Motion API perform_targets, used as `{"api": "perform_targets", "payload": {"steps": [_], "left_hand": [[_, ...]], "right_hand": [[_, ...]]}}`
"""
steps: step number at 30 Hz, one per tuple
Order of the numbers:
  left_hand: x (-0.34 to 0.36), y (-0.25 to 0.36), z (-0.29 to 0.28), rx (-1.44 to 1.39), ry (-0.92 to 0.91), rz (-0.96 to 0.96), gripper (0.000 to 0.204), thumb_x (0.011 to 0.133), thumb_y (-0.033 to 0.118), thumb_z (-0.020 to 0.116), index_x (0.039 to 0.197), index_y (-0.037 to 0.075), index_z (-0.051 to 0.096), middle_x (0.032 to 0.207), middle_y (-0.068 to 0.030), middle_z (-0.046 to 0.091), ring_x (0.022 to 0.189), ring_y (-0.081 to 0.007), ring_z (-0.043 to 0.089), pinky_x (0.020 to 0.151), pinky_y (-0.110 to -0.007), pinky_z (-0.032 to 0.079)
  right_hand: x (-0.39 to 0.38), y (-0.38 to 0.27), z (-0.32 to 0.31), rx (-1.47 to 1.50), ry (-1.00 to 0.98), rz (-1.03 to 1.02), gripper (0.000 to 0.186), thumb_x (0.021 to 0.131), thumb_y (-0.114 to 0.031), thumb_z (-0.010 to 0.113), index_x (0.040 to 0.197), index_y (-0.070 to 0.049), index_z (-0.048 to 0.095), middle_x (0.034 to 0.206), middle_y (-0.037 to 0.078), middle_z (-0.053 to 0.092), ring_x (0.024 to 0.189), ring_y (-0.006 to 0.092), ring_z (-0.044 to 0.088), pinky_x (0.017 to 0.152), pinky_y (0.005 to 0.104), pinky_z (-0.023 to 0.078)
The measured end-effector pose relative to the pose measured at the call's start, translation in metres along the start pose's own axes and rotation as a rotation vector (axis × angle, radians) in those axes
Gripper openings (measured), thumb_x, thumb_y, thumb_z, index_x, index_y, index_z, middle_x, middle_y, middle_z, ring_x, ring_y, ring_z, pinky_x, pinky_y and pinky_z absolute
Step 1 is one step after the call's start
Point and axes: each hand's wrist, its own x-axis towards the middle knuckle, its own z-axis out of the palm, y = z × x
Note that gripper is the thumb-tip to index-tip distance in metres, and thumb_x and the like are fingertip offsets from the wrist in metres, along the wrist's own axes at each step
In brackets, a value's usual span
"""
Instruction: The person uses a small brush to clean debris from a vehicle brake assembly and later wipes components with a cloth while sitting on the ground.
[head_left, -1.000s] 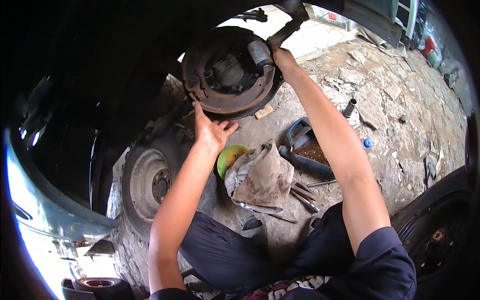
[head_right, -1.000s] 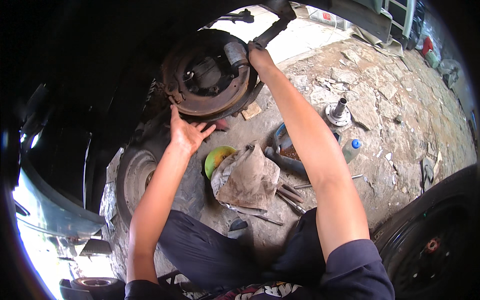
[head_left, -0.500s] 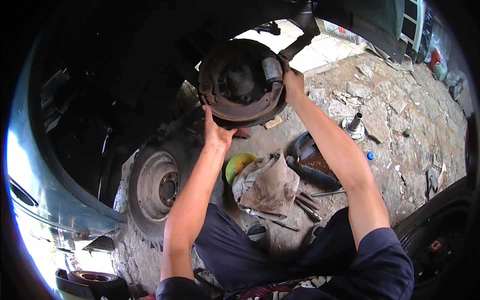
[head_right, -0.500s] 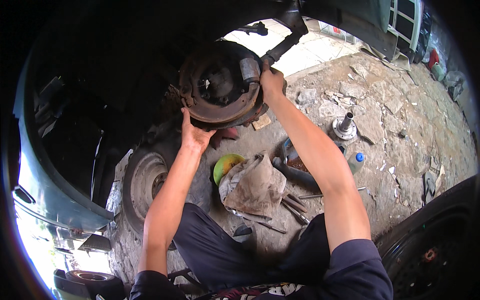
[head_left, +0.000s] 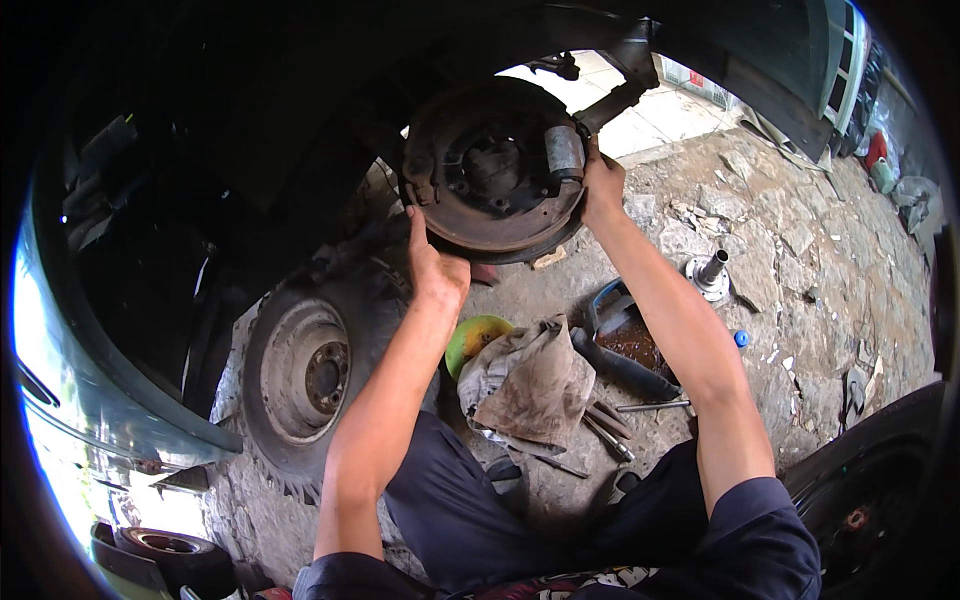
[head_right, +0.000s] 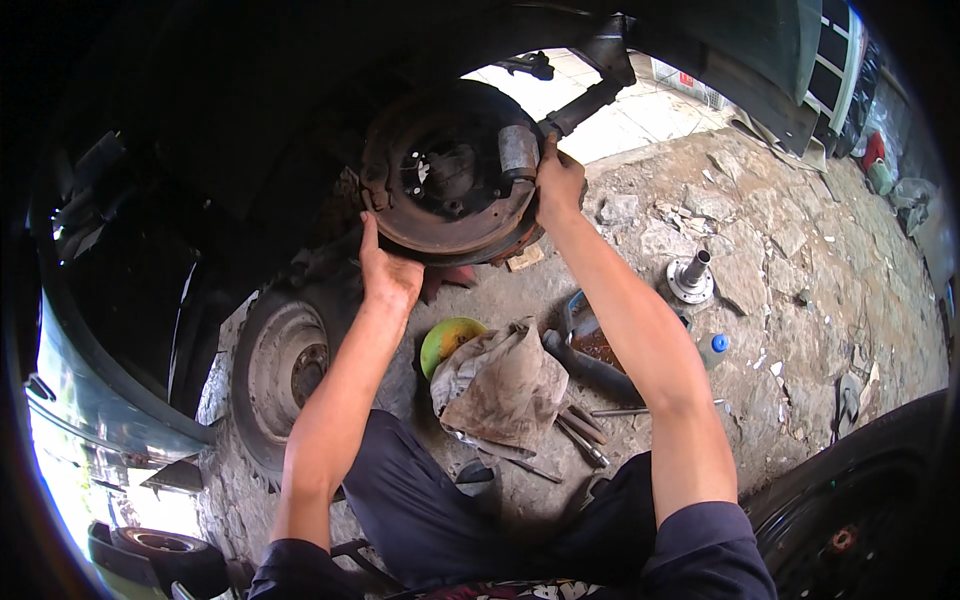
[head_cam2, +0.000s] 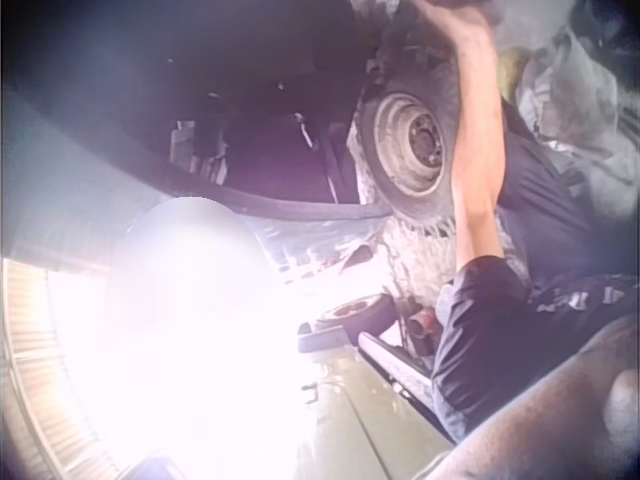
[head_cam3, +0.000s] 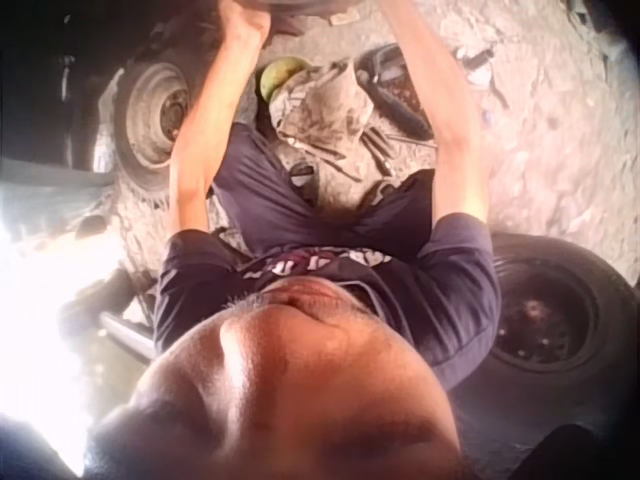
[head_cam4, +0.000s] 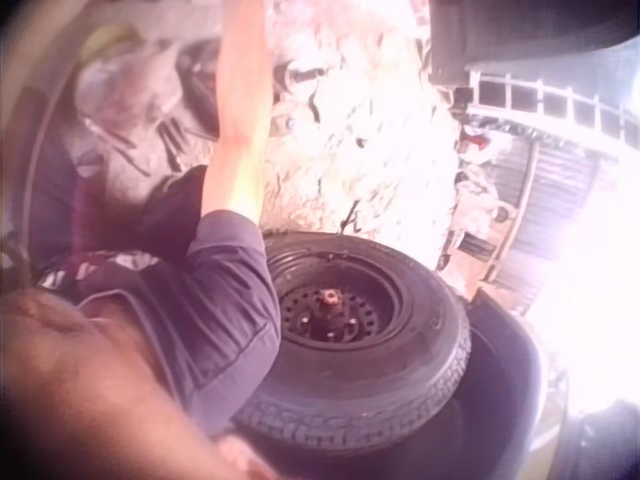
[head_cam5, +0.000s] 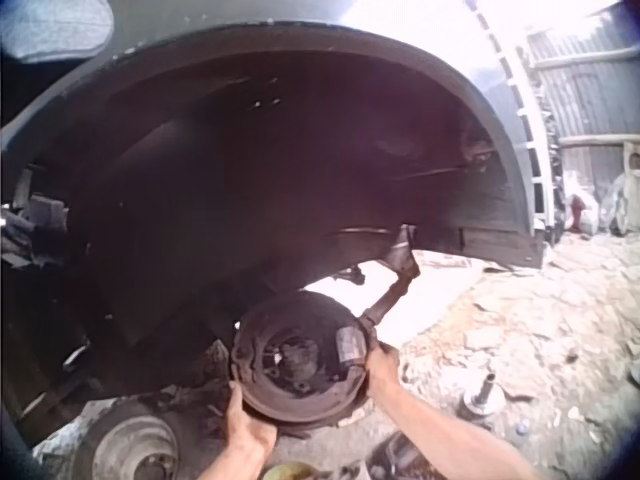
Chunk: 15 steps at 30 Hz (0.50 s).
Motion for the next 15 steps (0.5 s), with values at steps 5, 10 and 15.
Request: {"api": "perform_targets", "payload": {"steps": [5,10,15], "left_hand": [[-0.001,0.002,0.0,-0.095,-0.026,-0.046,0.055,0.099,0.05,0.053,0.137,0.011,0.05,0.142,-0.0026,0.051,0.133,-0.0228,0.043,0.115,-0.043,0.028],[-0.017,0.003,0.016,-0.088,-0.01,-0.036,0.061,0.096,0.056,0.054,0.141,0.015,0.047,0.147,-0.0023,0.045,0.135,-0.0235,0.04,0.114,-0.044,0.029],[-0.033,0.009,0.041,-0.021,0.001,0.036,0.068,0.092,0.061,0.056,0.141,0.015,0.046,0.146,-0.0031,0.044,0.135,-0.024,0.039,0.114,-0.045,0.029]], "right_hand": [[0.007,0.0,-0.002,-0.015,-0.033,0.006,0.054,0.099,-0.039,0.059,0.113,0.014,0.062,0.093,0.015,0.068,0.077,0.0192,0.061,0.069,0.0341,0.05],[0.013,-0.011,-0.001,-0.145,-0.066,-0.131,0.055,0.099,-0.039,0.059,0.114,0.013,0.063,0.099,0.017,0.069,0.084,0.0196,0.061,0.078,0.0335,0.049],[0.019,-0.043,0.008,-0.098,-0.194,-0.265,0.056,0.099,-0.039,0.059,0.112,0.015,0.063,0.101,0.018,0.069,0.087,0.0197,0.061,0.08,0.0328,0.049]]}}
